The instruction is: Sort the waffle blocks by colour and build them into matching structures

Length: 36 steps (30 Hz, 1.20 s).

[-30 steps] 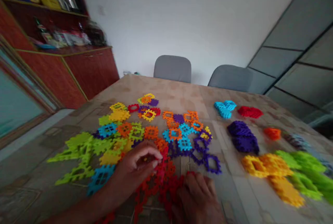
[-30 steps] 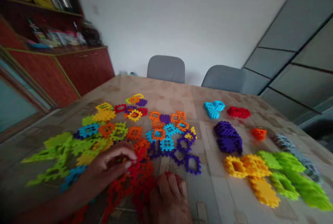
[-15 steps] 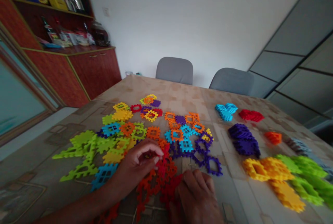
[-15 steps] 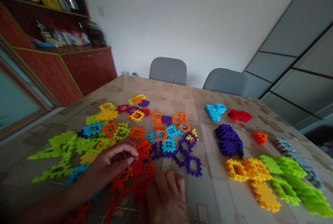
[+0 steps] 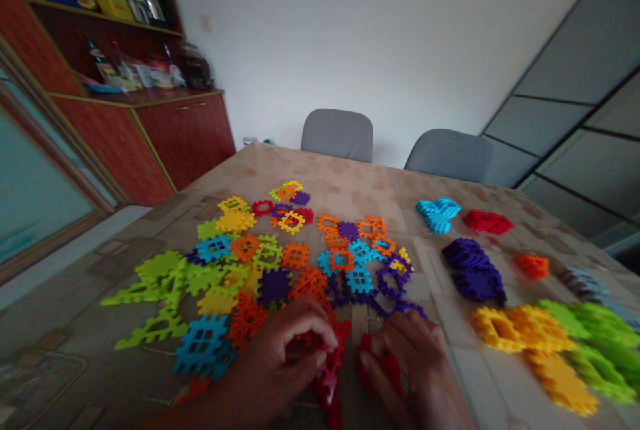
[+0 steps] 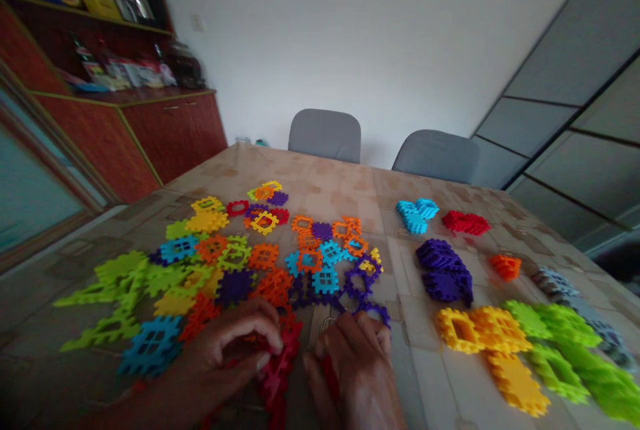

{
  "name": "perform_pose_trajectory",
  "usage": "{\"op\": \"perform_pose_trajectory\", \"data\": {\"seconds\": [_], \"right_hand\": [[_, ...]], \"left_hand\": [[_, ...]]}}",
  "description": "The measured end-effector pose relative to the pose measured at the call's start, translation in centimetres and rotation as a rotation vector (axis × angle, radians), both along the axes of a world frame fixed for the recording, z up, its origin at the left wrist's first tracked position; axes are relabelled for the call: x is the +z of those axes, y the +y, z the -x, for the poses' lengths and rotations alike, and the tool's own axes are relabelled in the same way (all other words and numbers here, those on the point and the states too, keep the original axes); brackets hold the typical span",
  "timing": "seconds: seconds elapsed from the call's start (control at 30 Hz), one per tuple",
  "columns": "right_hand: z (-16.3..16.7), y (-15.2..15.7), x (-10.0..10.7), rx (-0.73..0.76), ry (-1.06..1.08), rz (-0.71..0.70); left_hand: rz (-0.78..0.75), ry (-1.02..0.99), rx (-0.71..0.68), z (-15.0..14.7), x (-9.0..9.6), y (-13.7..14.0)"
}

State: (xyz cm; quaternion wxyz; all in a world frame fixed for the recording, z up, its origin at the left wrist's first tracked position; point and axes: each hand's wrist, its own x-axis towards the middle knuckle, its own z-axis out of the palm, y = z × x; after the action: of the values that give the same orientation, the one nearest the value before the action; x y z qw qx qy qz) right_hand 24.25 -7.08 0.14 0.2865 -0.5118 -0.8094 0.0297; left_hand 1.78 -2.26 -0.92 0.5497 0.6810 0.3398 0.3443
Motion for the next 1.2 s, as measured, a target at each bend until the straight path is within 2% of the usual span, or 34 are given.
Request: {"op": "perform_pose_trajectory", "data": {"seconds": [0.23, 0.33, 0.43, 0.5, 0.63, 0.7, 0.77, 0.93, 1.2], "right_hand": [[0.3, -0.3, -0.7, 0.061, 0.036, 0.039], [1.1, -0.5, -1.3, 0.046, 0.050, 0.025], [2.0, -1.0, -2.0, 0.018, 0.038, 0.018], [2.4, -1.2, -2.2, -0.009, 0.035, -0.014], [2.6, -1.4, -2.5, -0.045, -0.015, -0.098], [2.6, -1.3, -3.0, -0.056, -0.063, -0.116], [2.6, -1.2, -3.6, -0.069, -0.089, -0.127], [2.7, -1.1, -4.5, -0.069, -0.107, -0.124], [2.7, -1.0, -4.7, -0.056, -0.107, -0.111]], "left_hand": [[-0.300, 0.199, -0.085, 0.2, -0.7, -0.9], [-0.442, 0.285, -0.089, 1.2, 0.4, -0.5], [-0.634, 0.399, -0.010, 3.0, 1.5, -0.2], [-0.778, 0.512, -0.003, 4.5, 1.6, -0.5], [-0.987, 0.611, -0.205, 7.1, -0.2, -1.8], [-1.022, 0.662, -0.249, 7.4, -1.2, -2.1], [-1.057, 0.734, -0.232, 7.1, -1.8, -2.1], [-1.139, 0.789, -0.185, 6.1, -1.4, -1.1], [-1.006, 0.707, -0.100, 4.3, -0.7, -0.8]]}}
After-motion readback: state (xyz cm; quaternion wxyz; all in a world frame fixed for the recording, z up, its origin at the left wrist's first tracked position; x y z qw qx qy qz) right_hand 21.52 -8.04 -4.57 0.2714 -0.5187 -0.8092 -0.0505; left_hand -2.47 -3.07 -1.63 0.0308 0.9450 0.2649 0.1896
